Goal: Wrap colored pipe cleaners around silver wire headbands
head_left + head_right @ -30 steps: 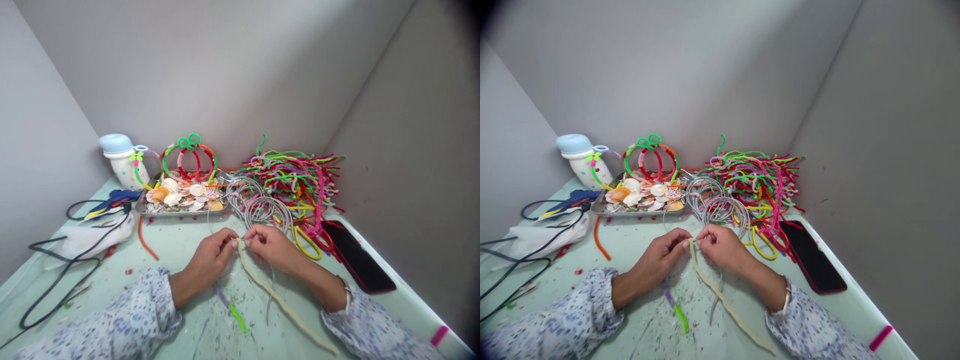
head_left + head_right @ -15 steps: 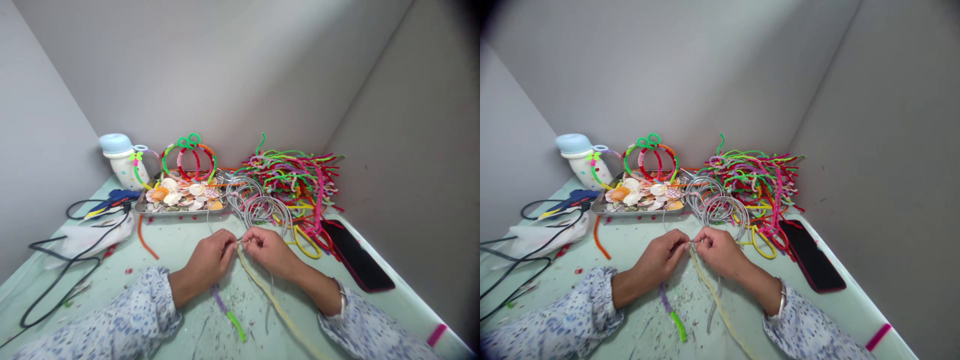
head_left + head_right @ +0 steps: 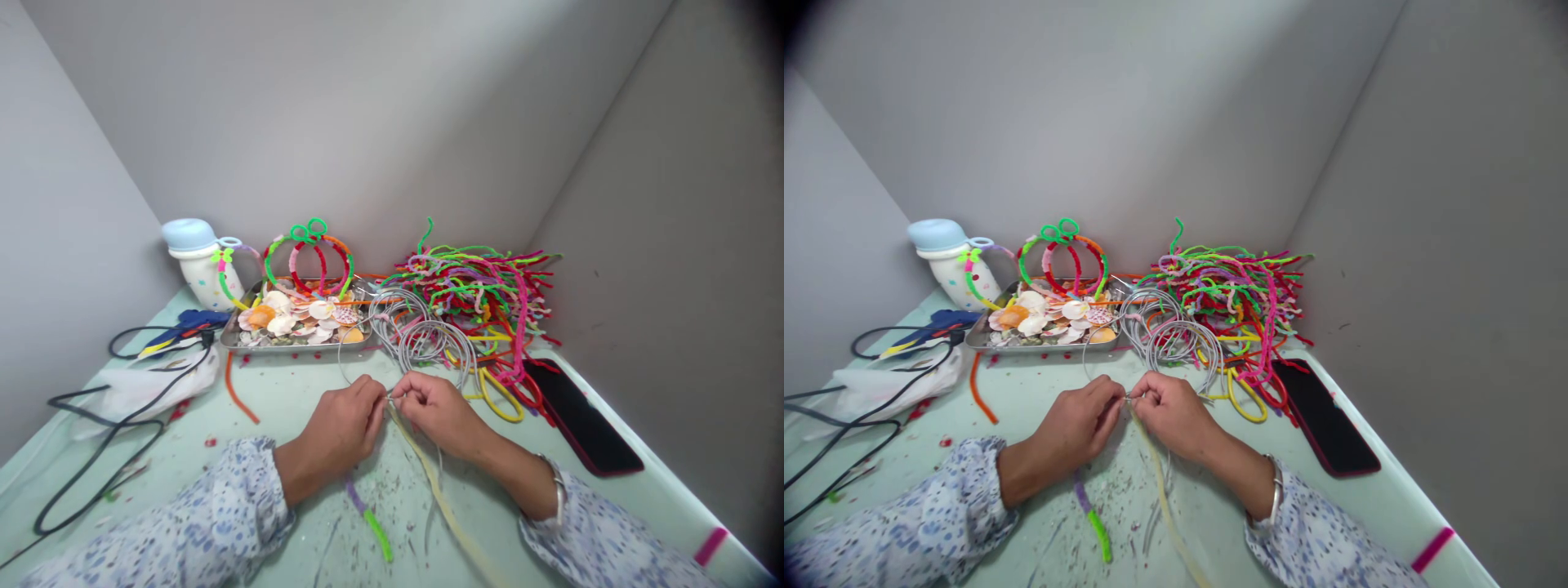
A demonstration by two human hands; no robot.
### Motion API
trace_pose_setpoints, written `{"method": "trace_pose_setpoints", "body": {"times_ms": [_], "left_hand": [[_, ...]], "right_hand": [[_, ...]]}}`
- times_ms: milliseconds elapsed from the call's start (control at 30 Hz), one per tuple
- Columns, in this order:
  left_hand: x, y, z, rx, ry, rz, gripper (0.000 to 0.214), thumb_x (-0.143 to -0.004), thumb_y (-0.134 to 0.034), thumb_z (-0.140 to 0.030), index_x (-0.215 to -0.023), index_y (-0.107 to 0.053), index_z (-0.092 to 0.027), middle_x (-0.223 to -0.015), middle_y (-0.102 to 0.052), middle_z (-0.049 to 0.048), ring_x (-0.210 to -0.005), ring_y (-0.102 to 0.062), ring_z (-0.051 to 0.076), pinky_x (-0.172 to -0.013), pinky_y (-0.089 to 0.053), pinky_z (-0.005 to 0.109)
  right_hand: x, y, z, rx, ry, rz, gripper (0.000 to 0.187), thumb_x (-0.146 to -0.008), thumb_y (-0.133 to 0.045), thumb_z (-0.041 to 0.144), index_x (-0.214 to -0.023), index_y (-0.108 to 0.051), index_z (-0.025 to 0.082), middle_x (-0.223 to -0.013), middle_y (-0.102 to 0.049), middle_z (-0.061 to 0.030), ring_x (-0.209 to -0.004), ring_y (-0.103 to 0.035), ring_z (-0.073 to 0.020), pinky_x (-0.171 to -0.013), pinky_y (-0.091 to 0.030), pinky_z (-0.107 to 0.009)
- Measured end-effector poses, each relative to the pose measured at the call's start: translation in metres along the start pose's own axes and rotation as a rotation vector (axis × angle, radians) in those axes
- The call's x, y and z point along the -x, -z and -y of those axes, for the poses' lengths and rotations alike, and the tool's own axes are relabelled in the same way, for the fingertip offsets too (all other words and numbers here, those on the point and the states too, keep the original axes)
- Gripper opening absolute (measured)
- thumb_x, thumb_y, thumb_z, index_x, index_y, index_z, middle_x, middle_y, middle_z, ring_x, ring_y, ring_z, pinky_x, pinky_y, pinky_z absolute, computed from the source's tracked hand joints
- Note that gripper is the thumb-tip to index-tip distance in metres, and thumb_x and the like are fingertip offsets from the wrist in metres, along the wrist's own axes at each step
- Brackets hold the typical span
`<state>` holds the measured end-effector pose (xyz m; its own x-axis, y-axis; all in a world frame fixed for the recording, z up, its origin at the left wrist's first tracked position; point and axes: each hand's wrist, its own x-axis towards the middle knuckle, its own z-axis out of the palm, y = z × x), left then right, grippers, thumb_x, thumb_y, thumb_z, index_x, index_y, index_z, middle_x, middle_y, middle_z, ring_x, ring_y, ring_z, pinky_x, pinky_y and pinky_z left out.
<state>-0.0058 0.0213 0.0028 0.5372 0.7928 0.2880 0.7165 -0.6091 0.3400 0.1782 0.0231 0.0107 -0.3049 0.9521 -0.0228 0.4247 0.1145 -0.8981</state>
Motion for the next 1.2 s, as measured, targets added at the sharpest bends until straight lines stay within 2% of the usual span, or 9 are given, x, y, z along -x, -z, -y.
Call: {"method": "trace_pose_setpoints", "body": {"times_ms": [133, 400, 867, 1000, 1100, 1200], "left_hand": [[0.0, 0.0, 0.0, -0.034, 0.0, 0.01, 0.018, -0.093, -0.037, -0.023, -0.09, -0.053, -0.018, -0.083, -0.057, 0.0036, -0.066, -0.055, 0.016, -0.059, -0.038, 0.026], [0.0, 0.001, 0.002, 0.1, -0.007, -0.032, 0.011, -0.09, -0.044, -0.022, -0.093, -0.054, -0.018, -0.083, -0.058, 0.0029, -0.068, -0.055, 0.016, -0.062, -0.039, 0.026], [0.002, 0.0, 0.002, 0.11, -0.002, -0.036, 0.012, -0.089, -0.043, -0.02, -0.087, -0.055, -0.017, -0.078, -0.057, 0.0022, -0.062, -0.052, 0.014, -0.059, -0.037, 0.025], [-0.001, -0.002, 0.002, 0.304, 0.118, -0.041, 0.013, -0.088, -0.048, -0.024, -0.086, -0.058, -0.017, -0.078, -0.06, 0.0026, -0.067, -0.054, 0.015, -0.061, -0.039, 0.025], [-0.004, -0.002, 0.002, 0.542, 0.267, -0.041, 0.017, -0.087, -0.053, -0.031, -0.096, -0.059, -0.018, -0.079, -0.062, 0.002, -0.067, -0.056, 0.015, -0.061, -0.042, 0.024], [-0.006, -0.002, 0.004, 0.772, 0.383, -0.05, 0.025, -0.089, -0.049, -0.036, -0.104, -0.057, -0.018, -0.075, -0.061, 0.0004, -0.059, -0.056, 0.013, -0.053, -0.041, 0.022]], "right_hand": [[0.0, 0.0, 0.001, -0.023, -0.008, 0.003, 0.009, -0.079, -0.052, 0.018, -0.081, -0.06, 0.019, -0.051, -0.048, 0.0073, -0.047, -0.042, -0.0094, -0.048, -0.032, -0.021], [-0.001, 0.0, -0.004, 0.044, 0.024, -0.026, 0.01, -0.079, -0.051, 0.017, -0.082, -0.061, 0.019, -0.051, -0.048, 0.0074, -0.049, -0.044, -0.0093, -0.049, -0.031, -0.02], [0.002, -0.004, 0.002, -0.056, -0.002, -0.007, 0.01, -0.077, -0.05, 0.014, -0.08, -0.058, 0.018, -0.051, -0.046, 0.0079, -0.047, -0.04, -0.0084, -0.045, -0.03, -0.02], [0.0, -0.002, -0.001, -0.081, -0.011, -0.014, 0.009, -0.077, -0.051, 0.015, -0.079, -0.059, 0.018, -0.051, -0.046, 0.0078, -0.046, -0.04, -0.0085, -0.046, -0.031, -0.02], [-0.004, 0.003, -0.006, -0.128, -0.016, -0.041, 0.006, -0.078, -0.052, 0.017, -0.078, -0.058, 0.018, -0.049, -0.047, 0.0077, -0.046, -0.041, -0.0084, -0.046, -0.031, -0.02], [-0.008, 0.008, -0.01, -0.224, -0.043, -0.064, 0.006, -0.079, -0.052, 0.019, -0.075, -0.056, 0.018, -0.046, -0.046, 0.0084, -0.043, -0.038, -0.0078, -0.045, -0.029, -0.019]]}}
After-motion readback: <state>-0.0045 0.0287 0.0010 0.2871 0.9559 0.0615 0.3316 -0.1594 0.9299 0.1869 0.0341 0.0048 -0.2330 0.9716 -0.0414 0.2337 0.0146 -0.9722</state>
